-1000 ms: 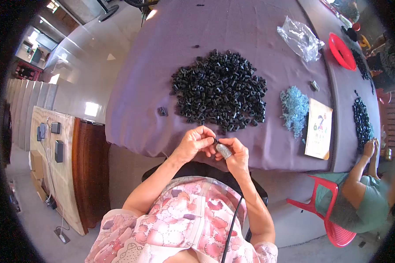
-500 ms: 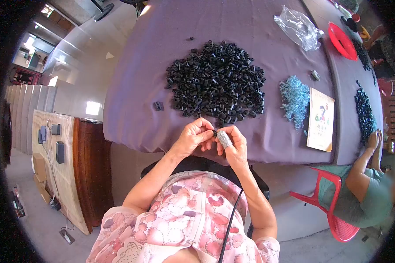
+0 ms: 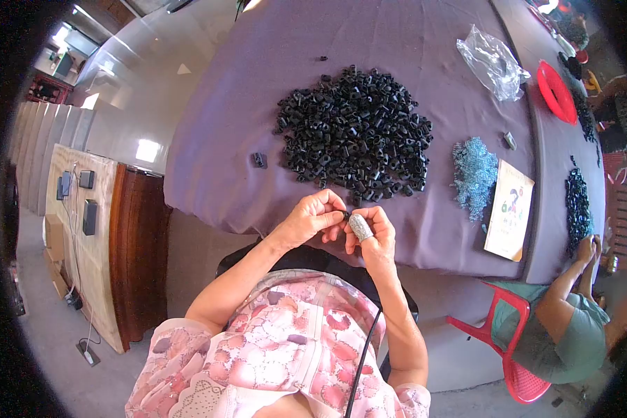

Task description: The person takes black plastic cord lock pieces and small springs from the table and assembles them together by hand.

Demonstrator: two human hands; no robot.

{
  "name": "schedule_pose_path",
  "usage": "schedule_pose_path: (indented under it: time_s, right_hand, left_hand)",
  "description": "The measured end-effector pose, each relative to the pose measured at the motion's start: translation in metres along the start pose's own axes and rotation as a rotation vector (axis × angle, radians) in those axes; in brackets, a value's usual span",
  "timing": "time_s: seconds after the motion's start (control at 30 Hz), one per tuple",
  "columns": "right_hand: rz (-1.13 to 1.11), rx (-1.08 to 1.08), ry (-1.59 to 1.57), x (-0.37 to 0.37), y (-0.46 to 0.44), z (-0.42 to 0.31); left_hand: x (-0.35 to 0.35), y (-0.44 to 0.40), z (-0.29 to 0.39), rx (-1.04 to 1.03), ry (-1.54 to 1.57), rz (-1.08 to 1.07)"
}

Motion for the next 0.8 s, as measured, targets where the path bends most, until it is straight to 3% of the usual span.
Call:
schedule_pose_path:
  time_s: [0.17,0.57,0.8]
  right_hand:
    - [-0.021,-0.006,-0.064,-0.001,0.001,0.0]
    - [-0.017,0.044,0.208,0.001,0.0,-0.005]
    - [-0.137,-0.064,-0.032,0.0,0.003,0.001]
  left_hand:
    - [-0.002,0.0,-0.001,-0.007,-0.036,0.013]
    - [-0.004,0.002,0.002,-0.004,-0.077,-0.041]
    - [-0.01,0.007,0.002,0.07,0.022,-0.15]
Point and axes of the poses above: each hand's wrist, its own y-axis away from the middle knuckle, its own x-axis out of the back of the hand, z = x × y, the point moved 8 cm from there along -y, towards the middle knuckle, and after that the axes turned 3 degrees about x, right-handed, at the moved point
